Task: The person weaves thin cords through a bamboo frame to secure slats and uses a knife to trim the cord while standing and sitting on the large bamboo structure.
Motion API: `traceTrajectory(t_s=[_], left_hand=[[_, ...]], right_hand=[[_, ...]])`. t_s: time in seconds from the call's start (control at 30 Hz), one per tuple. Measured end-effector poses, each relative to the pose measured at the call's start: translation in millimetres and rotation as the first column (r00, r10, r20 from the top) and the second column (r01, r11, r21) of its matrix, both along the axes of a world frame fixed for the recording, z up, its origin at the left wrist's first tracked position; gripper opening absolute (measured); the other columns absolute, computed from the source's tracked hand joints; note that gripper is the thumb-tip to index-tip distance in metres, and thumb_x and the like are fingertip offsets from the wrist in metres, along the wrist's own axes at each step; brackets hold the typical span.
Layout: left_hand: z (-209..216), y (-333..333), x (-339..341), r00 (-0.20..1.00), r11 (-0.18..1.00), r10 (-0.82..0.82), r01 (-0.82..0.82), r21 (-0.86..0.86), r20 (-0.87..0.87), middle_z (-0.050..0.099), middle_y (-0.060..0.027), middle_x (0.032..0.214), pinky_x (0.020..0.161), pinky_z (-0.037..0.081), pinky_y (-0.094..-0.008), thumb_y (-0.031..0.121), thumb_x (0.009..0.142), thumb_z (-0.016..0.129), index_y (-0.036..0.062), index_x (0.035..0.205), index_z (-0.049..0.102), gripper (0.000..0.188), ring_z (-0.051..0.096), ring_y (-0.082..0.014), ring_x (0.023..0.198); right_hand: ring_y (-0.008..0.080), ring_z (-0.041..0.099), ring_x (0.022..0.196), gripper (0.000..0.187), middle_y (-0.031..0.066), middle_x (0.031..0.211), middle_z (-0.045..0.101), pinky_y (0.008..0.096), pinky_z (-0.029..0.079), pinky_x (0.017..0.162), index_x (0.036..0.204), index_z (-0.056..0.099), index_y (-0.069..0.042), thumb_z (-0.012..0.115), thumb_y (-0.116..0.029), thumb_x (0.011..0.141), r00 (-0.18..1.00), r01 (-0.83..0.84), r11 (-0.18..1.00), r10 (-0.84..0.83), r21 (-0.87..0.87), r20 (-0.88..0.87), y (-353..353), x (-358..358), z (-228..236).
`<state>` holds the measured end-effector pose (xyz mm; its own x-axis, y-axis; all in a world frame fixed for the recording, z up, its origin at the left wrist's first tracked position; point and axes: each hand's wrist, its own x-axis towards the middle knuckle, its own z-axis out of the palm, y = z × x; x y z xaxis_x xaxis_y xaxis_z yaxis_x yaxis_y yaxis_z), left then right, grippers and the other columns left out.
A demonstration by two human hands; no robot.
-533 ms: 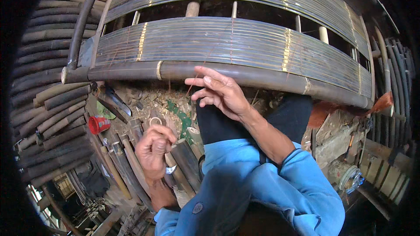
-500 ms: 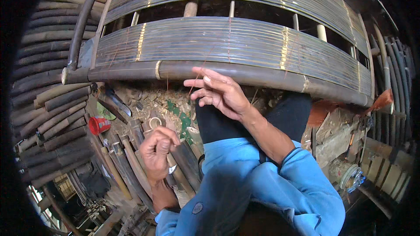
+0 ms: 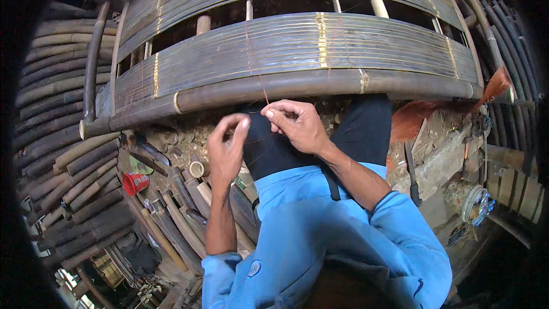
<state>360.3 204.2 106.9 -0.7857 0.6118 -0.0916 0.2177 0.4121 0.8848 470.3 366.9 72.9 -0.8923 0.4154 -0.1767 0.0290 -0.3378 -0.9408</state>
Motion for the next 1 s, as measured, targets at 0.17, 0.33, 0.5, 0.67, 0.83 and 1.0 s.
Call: traceTrajectory(t_s=[0.17, 0.33, 0.5, 0.67, 0.83, 1.0], left_hand=[[-17.4, 51.3, -25.5, 0.866, 0.983, -0.12, 0.033, 0.183, 0.486, 0.074, -0.017, 0.111, 0.061, 0.047, -0.0222, 0.019, 0.099, 0.064, -0.0052, 0.121, 0.067, 0.033, 0.067, -0.0131, 0.087], [-26.7, 49.2, -20.1, 0.49, 0.886, -0.267, -0.214, 0.411, 0.83, 0.072, -0.0225, 0.113, 0.045, 0.04, -0.0183, 0.027, 0.103, 0.058, -0.0101, 0.126, 0.059, 0.044, 0.07, -0.0123, 0.083], [-3.0, 56.5, 0.7, 0.563, 0.915, -0.099, -0.273, 0.298, 0.82, 0.073, -0.02, 0.107, 0.041, 0.036, -0.0159, 0.03, 0.102, 0.062, -0.0021, 0.113, 0.062, 0.033, 0.07, -0.0099, 0.08], [-20.0, 45.8, -3.9, 0.503, 0.929, -0.22, -0.153, 0.336, 0.836, 0.073, -0.0189, 0.106, 0.04, 0.037, -0.0152, 0.029, 0.101, 0.065, 0.0001, 0.101, 0.065, 0.029, 0.071, -0.0123, 0.082], [-11.4, 62.4, 5.8, 0.591, 0.883, -0.015, -0.371, 0.288, 0.807, 0.074, -0.0162, 0.1, 0.042, 0.042, -0.0166, 0.017, 0.1, 0.067, -0.0043, 0.112, 0.066, 0.024, 0.071, -0.0149, 0.076], [-22.9, 58.1, -1.6, 0.593, 0.827, 0.037, -0.47, 0.309, 0.804, 0.074, -0.0182, 0.098, 0.044, 0.046, -0.0191, 0.01, 0.096, 0.071, -0.0072, 0.112, 0.066, 0.024, 0.07, -0.0152, 0.07]], right_hand=[[0.0043, 0.059, 0.068, 0.022, 0.0023, 0.079, 0.069, 0.0228, 0.046, 0.059, 0.109, 0.075, 0.0, 0.067, -0.019, 0.1, 1.0, -0.024, 0.96, 0.019, 0.279, 0.022, 6.4, 5.5, 13.6], [0.0047, 0.058, 0.065, 0.022, 0.0023, 0.075, 0.069, 0.0238, 0.046, 0.058, 0.11, 0.075, -0.001, 0.066, -0.019, 0.1, 0.999, -0.015, 0.949, 0.0, 0.315, 0.049, 12.6, 14.7, 10.4], [0.0067, 0.061, 0.064, 0.024, 0.0055, 0.075, 0.07, 0.025, 0.048, 0.058, 0.112, 0.074, -0.001, 0.066, -0.019, 0.099, 0.999, -0.031, 0.93, 0.022, 0.367, 0.029, 11.2, 21.0, 11.8], [0.0083, 0.062, 0.063, 0.022, 0.0079, 0.076, 0.071, 0.0265, 0.049, 0.057, 0.111, 0.075, -0.003, 0.067, -0.019, 0.099, 1.0, -0.018, 0.937, 0.022, 0.349, -0.005, 5.2, 24.8, 18.6], [0.0105, 0.064, 0.064, 0.02, 0.0103, 0.08, 0.072, 0.0277, 0.051, 0.058, 0.108, 0.076, -0.002, 0.066, -0.017, 0.098, 0.995, -0.086, 0.927, 0.065, 0.365, 0.071, 7.2, 33.4, 17.0], [0.0223, 0.069, 0.073, 0.017, 0.012, 0.083, 0.072, 0.0345, 0.053, 0.066, 0.103, 0.076, -0.003, 0.07, -0.016, 0.093, 0.997, -0.035, 0.782, 0.072, 0.622, -0.034, 13.8, 53.9, -7.9]])
